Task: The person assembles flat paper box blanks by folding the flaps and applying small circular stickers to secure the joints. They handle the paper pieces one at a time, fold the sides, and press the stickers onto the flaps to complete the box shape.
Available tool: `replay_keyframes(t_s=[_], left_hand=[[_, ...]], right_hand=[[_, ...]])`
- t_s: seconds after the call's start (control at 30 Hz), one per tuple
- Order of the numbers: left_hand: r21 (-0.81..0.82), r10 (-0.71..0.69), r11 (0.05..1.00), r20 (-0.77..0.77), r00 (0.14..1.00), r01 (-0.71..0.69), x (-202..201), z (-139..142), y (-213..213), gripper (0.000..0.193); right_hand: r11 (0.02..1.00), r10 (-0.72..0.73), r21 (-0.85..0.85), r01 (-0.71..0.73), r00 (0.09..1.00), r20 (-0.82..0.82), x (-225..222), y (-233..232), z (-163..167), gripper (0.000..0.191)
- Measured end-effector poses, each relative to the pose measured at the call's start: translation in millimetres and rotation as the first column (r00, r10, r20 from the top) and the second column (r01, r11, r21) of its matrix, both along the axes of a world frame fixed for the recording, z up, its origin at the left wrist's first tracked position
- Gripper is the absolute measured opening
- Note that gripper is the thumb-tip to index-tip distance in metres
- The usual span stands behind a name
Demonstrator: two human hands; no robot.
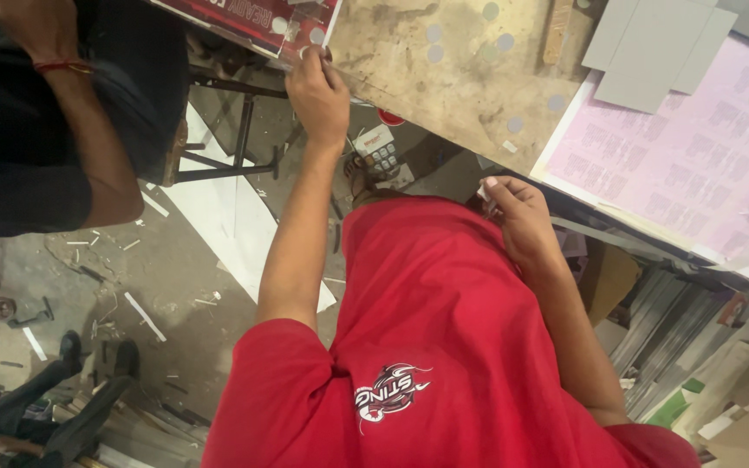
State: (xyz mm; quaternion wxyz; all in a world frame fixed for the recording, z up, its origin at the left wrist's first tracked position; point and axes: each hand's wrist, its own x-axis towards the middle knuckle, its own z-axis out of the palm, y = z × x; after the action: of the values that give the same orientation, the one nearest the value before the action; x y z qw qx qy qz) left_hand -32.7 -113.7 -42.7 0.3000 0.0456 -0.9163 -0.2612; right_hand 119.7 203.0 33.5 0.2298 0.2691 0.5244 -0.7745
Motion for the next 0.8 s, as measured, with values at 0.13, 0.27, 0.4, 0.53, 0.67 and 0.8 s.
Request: replay_keyframes(t_s=[0.13, 0.27, 0.4, 0.53, 0.67, 0.8], left_hand=[[-0.012, 0.019, 1.0, 0.03, 0.999, -0.018, 0.0, -3.1, 1.6, 0.02], [0.024, 0.016, 1.0, -0.009, 1.0, -0.016, -1.0, -5.4, 2.1, 0.02], [0.091, -0.008, 0.996, 0.034, 0.999, 0.004, -1.8, -3.4, 0.8, 0.016], [0.173, -0.006, 0.985, 0.051, 0.999, -0.003, 9.0, 12.4, 7.5, 0.015], [0.138, -0.08, 0.988, 0.033, 0.996, 0.075, 24.9, 32.6, 26.2, 0.017], [0.394, -0.188, 0.911, 0.132, 0.973, 0.123, 29.6, 60.8, 41.6, 0.016]], right_hand=[[1.0, -0.005, -0.016, 0.005, 1.0, -0.008, -1.0, -0.2, 0.5, 0.016], [1.0, 0.004, 0.0, -0.004, 1.0, -0.021, -1.3, -0.3, 3.6, 0.016], [1.0, 0.004, 0.028, -0.004, 1.0, -0.013, -2.6, 0.1, 5.3, 0.016], [0.999, 0.009, 0.038, -0.008, 0.999, -0.035, -2.9, -0.3, 3.3, 0.017], [1.0, -0.027, 0.009, 0.027, 0.998, -0.062, -6.5, -0.2, 0.0, 0.016], [0.999, 0.005, 0.034, -0.002, 0.996, -0.086, -13.6, -4.8, 0.0, 0.016]])
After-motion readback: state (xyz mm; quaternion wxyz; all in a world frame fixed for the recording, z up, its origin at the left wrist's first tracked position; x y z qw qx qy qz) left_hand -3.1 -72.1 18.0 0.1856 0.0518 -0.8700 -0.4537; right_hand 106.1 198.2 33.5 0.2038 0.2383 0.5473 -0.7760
